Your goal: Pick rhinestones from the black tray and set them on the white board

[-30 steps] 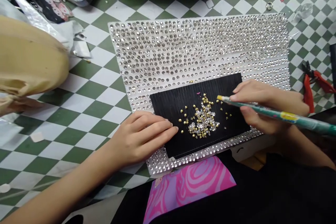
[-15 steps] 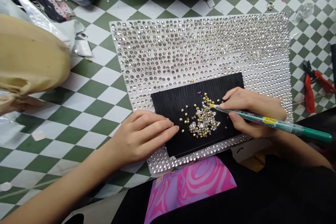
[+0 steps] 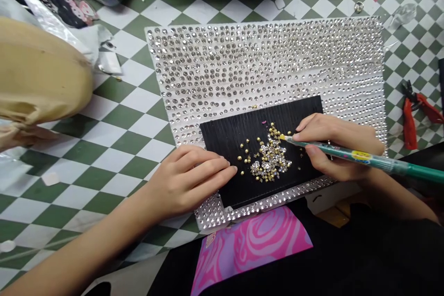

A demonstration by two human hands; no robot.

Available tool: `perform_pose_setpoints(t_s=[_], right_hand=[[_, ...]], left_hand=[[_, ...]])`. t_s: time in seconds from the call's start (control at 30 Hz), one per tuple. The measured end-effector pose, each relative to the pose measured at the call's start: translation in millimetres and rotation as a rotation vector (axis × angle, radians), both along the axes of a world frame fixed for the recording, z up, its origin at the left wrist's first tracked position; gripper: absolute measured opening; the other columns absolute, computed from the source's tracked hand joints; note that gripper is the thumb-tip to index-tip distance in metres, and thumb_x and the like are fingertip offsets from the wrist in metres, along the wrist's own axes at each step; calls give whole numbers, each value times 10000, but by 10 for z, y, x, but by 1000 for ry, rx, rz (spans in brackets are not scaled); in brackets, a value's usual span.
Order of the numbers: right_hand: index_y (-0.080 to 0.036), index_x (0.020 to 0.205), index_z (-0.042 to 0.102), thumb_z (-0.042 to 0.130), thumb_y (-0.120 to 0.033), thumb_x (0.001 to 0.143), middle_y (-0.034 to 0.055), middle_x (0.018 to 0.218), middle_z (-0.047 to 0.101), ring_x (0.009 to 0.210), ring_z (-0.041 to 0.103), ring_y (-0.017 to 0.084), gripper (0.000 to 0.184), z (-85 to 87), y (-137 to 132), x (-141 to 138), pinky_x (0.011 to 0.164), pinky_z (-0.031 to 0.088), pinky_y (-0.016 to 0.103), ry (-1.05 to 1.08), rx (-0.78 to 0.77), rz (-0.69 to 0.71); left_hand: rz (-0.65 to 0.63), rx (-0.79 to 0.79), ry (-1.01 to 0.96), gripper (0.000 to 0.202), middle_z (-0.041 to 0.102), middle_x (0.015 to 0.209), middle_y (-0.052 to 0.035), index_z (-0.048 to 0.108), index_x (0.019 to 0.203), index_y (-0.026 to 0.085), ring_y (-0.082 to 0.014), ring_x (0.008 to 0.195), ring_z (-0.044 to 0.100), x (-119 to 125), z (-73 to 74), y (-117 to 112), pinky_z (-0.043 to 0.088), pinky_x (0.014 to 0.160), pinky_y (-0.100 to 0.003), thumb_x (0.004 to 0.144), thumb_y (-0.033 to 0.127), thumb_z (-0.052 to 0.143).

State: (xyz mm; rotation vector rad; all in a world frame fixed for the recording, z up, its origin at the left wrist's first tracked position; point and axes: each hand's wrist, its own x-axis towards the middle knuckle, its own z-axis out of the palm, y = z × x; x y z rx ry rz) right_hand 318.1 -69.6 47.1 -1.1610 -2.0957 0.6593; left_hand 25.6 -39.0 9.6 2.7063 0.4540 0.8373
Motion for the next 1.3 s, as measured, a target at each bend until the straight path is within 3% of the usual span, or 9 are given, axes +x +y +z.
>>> perform_pose_setpoints(t_s=[0.23, 0.47, 1.03, 1.3], right_hand=[[-160, 974, 657, 589, -61, 771, 42, 777, 678, 737, 642, 136, 236, 10, 11, 1, 676, 568, 316, -2, -49, 40], [-162, 927, 667, 582, -25, 734, 43, 748, 661, 694, 618, 132, 251, -12, -19, 16, 679, 572, 338, 65, -25, -12], [-212, 961, 655, 591, -89, 772, 17, 761, 674, 719, 641, 124, 235, -8, 21, -21, 673, 550, 300, 17, -59, 42], [-193, 947, 673, 596, -57, 751, 21, 767, 677, 710, 632, 124, 250, -49, -20, 14, 643, 549, 296, 88, -60, -41]], left_hand=[[10, 14, 2, 196, 712, 849, 3, 656, 978, 160, -113, 855, 609, -4, -13, -5, 483, 735, -267, 943, 135, 464], [8, 0, -10, 196, 706, 874, -6, 650, 1011, 155, -124, 885, 600, -20, -77, -29, 476, 748, -278, 946, 146, 466], [24, 22, 0, 202, 719, 839, 8, 661, 979, 189, -105, 852, 632, -11, -43, -15, 496, 735, -254, 948, 166, 463], [14, -3, -15, 198, 714, 870, -10, 660, 1016, 170, -124, 888, 619, -27, -87, -31, 481, 753, -272, 939, 158, 477]])
